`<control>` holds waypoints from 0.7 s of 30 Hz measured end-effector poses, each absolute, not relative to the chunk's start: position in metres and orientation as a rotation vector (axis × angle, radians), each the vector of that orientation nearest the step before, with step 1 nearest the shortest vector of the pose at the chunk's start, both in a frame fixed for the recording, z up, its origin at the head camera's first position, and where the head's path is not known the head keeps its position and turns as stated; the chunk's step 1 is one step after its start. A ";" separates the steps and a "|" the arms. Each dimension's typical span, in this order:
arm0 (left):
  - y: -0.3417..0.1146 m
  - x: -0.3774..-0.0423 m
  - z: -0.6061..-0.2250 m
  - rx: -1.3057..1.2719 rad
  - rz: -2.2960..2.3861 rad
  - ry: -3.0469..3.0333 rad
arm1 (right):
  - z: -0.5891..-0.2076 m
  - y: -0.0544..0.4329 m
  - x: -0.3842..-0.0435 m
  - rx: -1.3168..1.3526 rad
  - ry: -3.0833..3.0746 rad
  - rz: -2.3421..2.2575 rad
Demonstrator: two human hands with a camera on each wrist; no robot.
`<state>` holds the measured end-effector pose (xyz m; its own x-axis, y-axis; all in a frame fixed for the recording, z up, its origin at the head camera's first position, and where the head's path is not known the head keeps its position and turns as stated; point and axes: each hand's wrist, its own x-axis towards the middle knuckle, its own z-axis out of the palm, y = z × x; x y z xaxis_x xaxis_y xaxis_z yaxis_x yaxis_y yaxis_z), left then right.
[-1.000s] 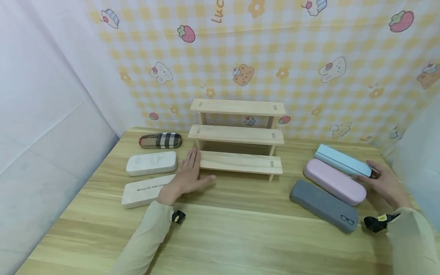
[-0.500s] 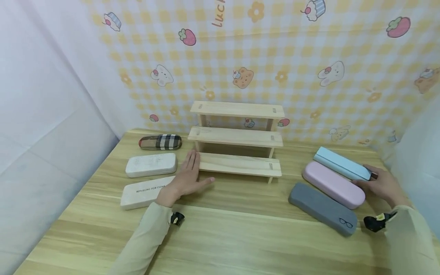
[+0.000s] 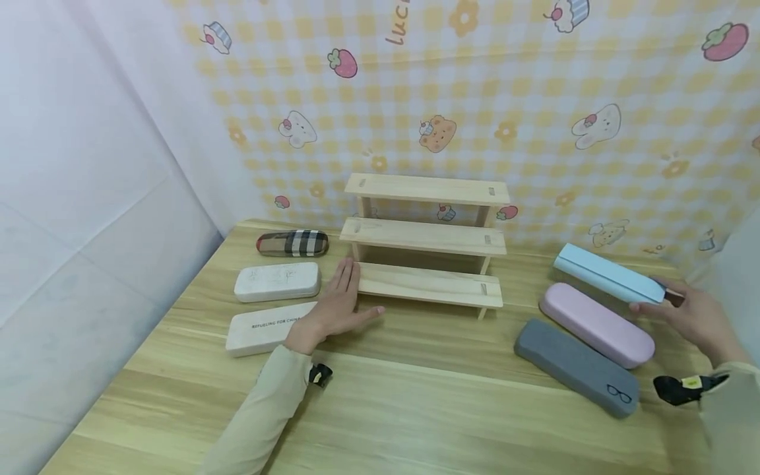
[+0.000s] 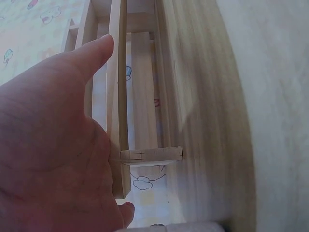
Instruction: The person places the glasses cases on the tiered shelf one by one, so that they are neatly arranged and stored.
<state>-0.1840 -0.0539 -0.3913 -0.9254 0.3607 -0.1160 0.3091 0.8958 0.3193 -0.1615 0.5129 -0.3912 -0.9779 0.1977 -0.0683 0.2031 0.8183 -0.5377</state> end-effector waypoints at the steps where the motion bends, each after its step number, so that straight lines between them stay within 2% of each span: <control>1: -0.054 -0.184 -0.391 0.515 0.440 2.891 | -0.388 0.512 -0.161 0.340 2.990 -0.887; 13: -0.055 -0.181 -0.390 0.537 0.480 2.905 | -0.363 0.499 -0.165 0.244 3.037 -1.011; 21: -0.055 -0.183 -0.392 0.534 0.493 2.888 | -0.349 0.491 -0.165 0.279 2.968 -1.108</control>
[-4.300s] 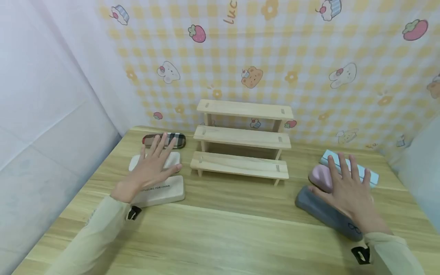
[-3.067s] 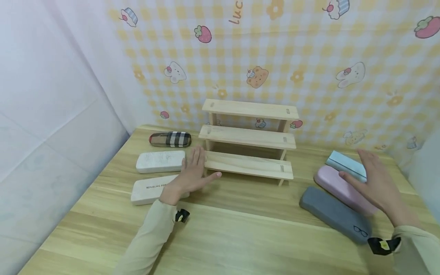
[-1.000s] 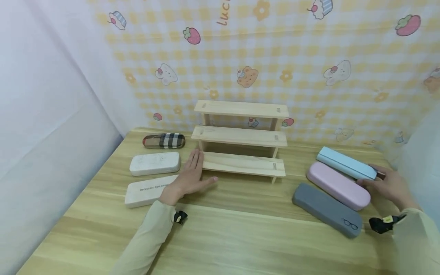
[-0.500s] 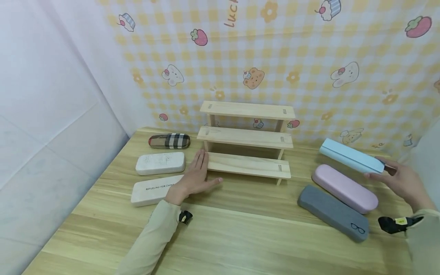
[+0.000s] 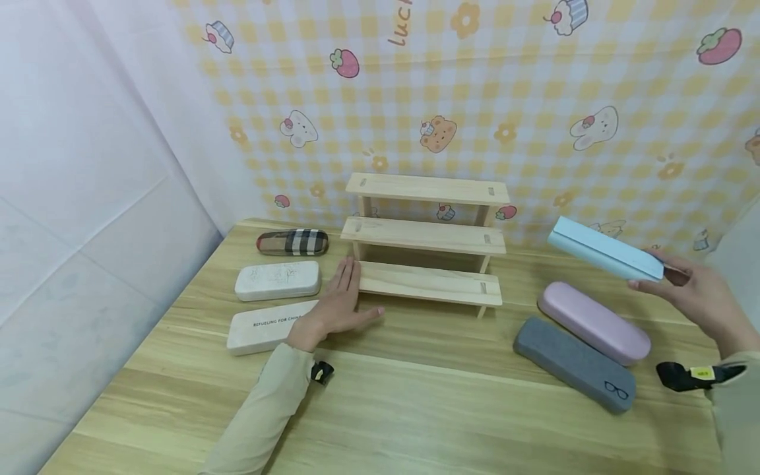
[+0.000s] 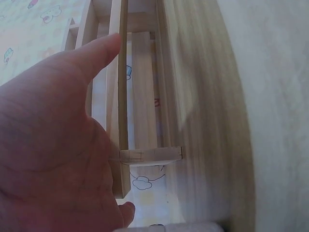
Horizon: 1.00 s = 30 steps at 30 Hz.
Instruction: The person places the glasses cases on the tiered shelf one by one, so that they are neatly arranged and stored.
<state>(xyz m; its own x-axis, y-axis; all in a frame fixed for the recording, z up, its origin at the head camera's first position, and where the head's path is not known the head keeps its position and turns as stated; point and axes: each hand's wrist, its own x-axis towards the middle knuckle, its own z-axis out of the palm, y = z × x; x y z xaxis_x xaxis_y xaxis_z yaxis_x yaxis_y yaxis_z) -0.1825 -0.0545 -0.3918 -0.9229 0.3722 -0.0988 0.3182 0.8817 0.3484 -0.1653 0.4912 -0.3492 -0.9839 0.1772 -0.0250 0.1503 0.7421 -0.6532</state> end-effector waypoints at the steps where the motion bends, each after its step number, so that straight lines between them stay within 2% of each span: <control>1: -0.055 -0.182 -0.392 0.530 0.491 2.886 | -0.347 0.490 -0.165 -0.271 -2.893 1.083; 22: -0.056 -0.185 -0.396 0.543 0.452 2.911 | -0.303 0.449 -0.170 -0.078 -2.937 0.873; 30: -0.056 -0.186 -0.399 0.541 0.420 2.926 | -0.293 0.430 -0.173 0.057 -2.867 0.975</control>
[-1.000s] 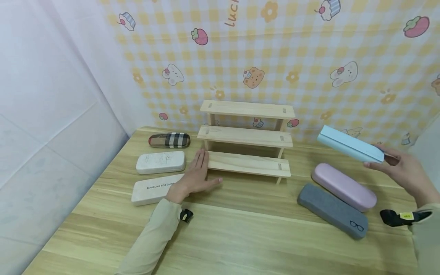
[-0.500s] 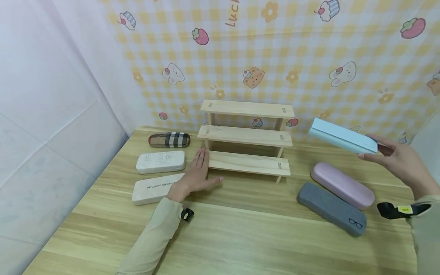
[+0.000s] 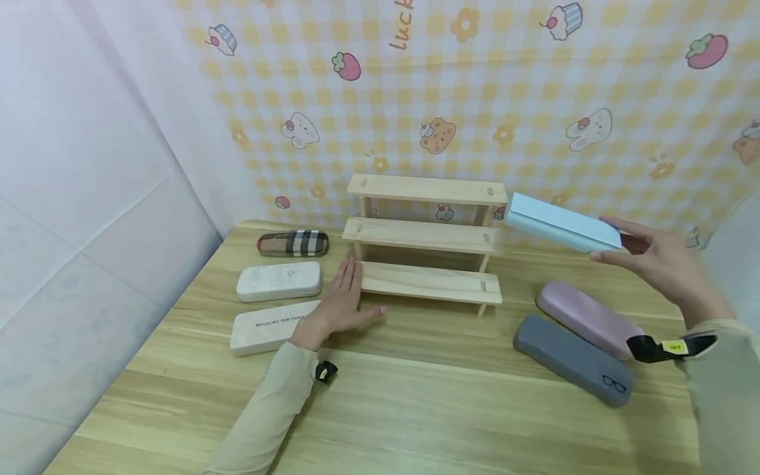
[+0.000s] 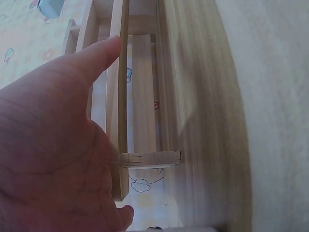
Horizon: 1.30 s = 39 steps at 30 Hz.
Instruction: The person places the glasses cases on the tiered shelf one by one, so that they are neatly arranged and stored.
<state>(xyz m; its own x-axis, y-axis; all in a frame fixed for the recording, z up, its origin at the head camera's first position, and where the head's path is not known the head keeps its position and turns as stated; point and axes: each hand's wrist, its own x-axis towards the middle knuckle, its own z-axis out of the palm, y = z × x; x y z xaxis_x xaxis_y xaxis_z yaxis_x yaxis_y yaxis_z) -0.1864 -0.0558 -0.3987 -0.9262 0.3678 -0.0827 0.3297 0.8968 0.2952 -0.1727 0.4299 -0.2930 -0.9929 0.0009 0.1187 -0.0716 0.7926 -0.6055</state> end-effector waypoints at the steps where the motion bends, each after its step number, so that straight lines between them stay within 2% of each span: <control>1: -0.056 -0.187 -0.400 0.536 0.413 2.926 | -0.292 0.427 -0.174 0.062 -2.864 0.982; 10: -0.056 -0.187 -0.400 0.550 0.439 2.924 | -0.279 0.403 -0.185 0.052 -2.892 0.925; 23: -0.053 -0.185 -0.394 0.562 0.426 2.907 | -0.272 0.374 -0.199 0.123 -2.873 1.107; 39: -0.055 -0.188 -0.395 0.518 0.442 2.867 | -0.263 0.338 -0.228 0.293 -2.812 1.125</control>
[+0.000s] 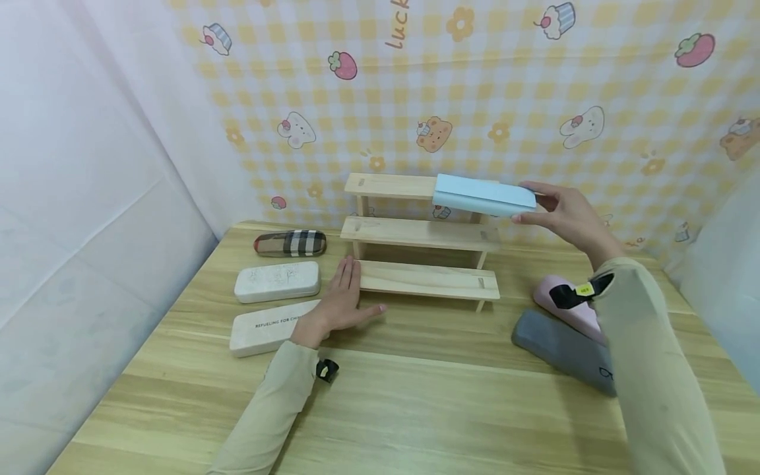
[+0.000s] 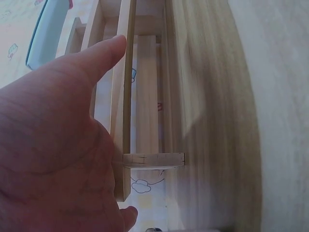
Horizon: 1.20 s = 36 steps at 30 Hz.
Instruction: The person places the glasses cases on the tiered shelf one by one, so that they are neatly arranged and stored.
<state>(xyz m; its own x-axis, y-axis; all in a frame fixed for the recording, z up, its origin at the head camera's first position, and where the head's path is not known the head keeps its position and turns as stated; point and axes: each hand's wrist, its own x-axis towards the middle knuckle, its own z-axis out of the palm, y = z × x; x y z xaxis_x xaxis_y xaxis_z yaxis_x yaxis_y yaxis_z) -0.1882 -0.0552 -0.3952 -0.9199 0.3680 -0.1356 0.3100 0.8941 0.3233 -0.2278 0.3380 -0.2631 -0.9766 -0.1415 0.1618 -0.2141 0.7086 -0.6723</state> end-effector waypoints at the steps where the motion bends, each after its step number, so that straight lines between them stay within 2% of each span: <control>1: -0.055 -0.188 -0.395 0.514 0.450 2.864 | -0.263 0.336 -0.229 0.302 -2.811 1.139; 36: -0.051 -0.184 -0.394 0.516 0.521 2.873 | -0.261 0.271 -0.266 0.412 -2.794 1.304</control>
